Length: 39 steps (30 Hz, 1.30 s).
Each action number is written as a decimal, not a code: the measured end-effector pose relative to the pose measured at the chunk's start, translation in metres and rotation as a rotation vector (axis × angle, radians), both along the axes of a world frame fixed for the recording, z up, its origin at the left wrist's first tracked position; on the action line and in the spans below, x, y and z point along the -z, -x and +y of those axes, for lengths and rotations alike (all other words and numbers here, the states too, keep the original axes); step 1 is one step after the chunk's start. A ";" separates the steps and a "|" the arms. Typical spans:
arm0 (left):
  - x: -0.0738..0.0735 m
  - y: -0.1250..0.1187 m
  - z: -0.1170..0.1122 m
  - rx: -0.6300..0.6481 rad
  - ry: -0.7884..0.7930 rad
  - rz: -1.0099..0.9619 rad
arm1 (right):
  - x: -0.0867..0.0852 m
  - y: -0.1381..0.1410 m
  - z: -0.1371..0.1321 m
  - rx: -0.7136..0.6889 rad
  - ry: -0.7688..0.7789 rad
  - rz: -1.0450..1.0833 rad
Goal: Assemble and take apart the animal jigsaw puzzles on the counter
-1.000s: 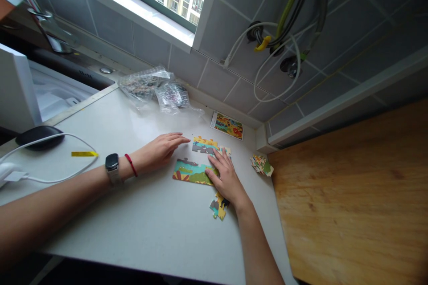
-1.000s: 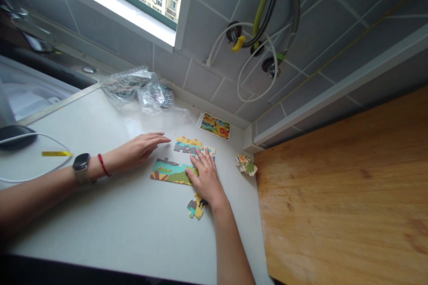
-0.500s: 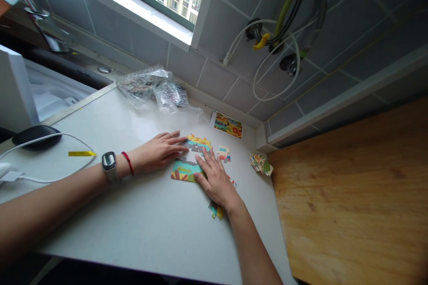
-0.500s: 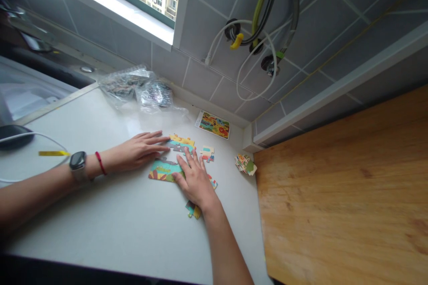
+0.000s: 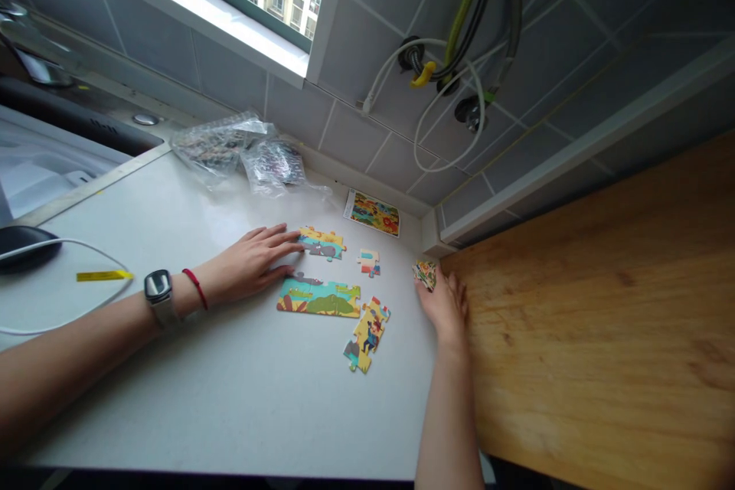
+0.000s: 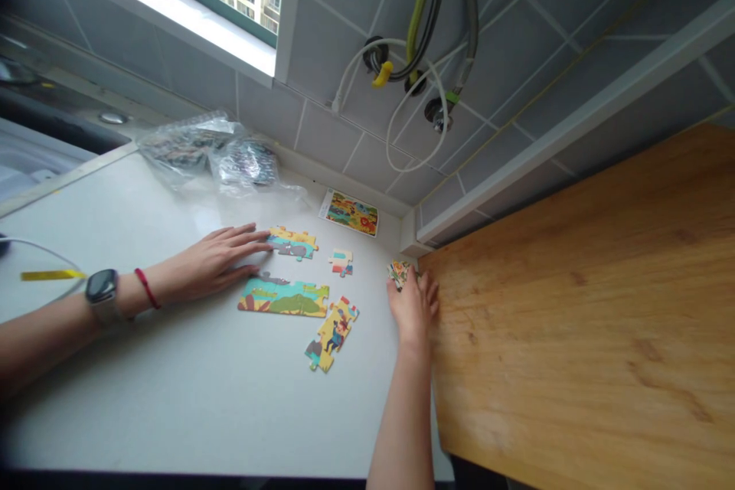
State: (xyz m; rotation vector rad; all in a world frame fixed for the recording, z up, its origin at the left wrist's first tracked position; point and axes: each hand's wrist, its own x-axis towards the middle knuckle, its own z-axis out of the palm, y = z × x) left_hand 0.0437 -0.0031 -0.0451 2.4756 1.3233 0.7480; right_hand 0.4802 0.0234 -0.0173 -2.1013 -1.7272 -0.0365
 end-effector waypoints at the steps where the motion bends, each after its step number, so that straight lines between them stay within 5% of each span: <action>1: 0.000 -0.001 0.000 -0.006 0.001 -0.010 | 0.001 -0.008 0.001 -0.005 0.017 -0.005; 8: -0.004 -0.002 0.000 -0.004 0.021 0.008 | -0.013 -0.016 0.001 -0.032 0.112 -0.047; 14: -0.007 -0.003 -0.001 -0.005 0.014 -0.027 | -0.034 0.009 -0.001 -0.053 -0.050 0.044; 18: -0.014 -0.007 -0.002 0.036 0.014 -0.106 | -0.039 0.054 -0.008 -0.358 -0.097 0.215; 23: -0.028 -0.013 -0.007 0.122 -0.006 -0.199 | -0.034 0.112 -0.028 -0.824 0.121 0.335; 26: -0.034 -0.016 -0.011 0.165 0.008 -0.235 | -0.029 0.133 -0.040 -0.954 0.190 0.369; 31: -0.035 -0.019 -0.016 0.227 -0.004 -0.207 | -0.025 0.151 -0.052 -1.038 0.251 0.478; 39: -0.027 -0.016 -0.012 0.197 0.084 -0.153 | -0.022 0.150 -0.049 -0.951 0.143 0.568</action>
